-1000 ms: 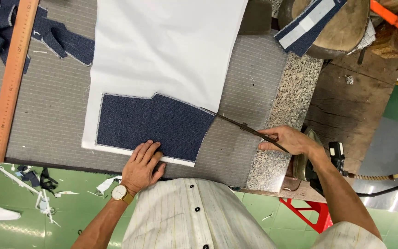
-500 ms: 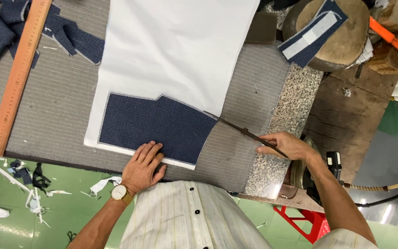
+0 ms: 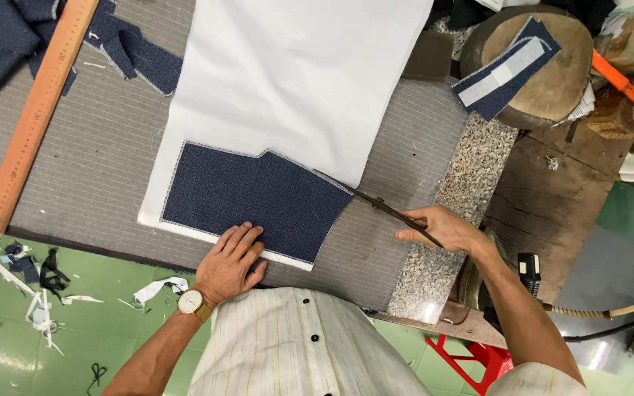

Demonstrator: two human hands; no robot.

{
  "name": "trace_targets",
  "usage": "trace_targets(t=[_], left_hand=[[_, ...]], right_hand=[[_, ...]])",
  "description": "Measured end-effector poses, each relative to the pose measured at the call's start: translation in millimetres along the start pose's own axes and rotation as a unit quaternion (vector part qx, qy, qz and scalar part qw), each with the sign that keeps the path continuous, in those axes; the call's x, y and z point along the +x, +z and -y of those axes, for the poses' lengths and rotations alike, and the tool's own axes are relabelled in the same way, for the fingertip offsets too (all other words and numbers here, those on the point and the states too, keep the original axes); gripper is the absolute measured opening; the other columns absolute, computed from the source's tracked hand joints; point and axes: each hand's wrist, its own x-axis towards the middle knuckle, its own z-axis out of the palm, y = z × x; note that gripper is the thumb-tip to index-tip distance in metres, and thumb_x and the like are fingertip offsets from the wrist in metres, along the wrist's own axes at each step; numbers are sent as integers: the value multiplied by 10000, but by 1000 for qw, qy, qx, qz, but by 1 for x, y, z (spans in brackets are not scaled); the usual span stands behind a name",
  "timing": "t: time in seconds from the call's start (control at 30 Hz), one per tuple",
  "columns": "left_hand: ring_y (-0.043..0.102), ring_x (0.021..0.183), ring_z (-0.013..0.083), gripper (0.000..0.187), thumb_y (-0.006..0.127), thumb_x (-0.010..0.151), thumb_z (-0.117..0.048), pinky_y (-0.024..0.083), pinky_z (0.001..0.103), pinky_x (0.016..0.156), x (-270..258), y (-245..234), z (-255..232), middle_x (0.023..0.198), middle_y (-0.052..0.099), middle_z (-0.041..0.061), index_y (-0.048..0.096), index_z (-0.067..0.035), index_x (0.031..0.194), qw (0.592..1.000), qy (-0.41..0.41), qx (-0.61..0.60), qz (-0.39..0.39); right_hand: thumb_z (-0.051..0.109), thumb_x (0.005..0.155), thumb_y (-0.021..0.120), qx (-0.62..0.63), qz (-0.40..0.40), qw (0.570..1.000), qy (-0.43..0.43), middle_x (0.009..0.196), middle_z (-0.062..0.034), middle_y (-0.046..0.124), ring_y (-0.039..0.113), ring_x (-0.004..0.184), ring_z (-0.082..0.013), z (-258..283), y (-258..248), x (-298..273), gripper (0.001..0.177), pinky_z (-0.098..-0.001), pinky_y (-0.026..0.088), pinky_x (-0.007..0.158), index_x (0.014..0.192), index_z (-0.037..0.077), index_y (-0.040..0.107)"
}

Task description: The person unfolds a white fabric on a worktable, places a dark denim piece on top, and uses shears to cut the white fabric around the denim shape. The person then uses an iron to press the denim piece and folds the finished piece.

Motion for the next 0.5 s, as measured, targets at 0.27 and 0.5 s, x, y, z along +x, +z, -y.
trace_targets(t=[0.27,0.5], left_hand=[[544,1340,303,342,522,972,-407,393,457,1182,0,1,2,1410,578,107,611,-140,1166,1000,7,-5,-11],[540,1351,299,349,516,975,-416,386,454,1184,-1,3,2,1419,578,104,611,-139,1165,1000,4,-7,-17]], right_hand=[[475,841,792,-10,2,1000,-1,553,-55,659,518,503,-152,-4,-2,10,646,-297,377,523,1309,39,699],[519,842,786,-45,5,999,-11,545,-41,631,495,497,-144,18,1,24,699,-306,363,512,1317,17,681]])
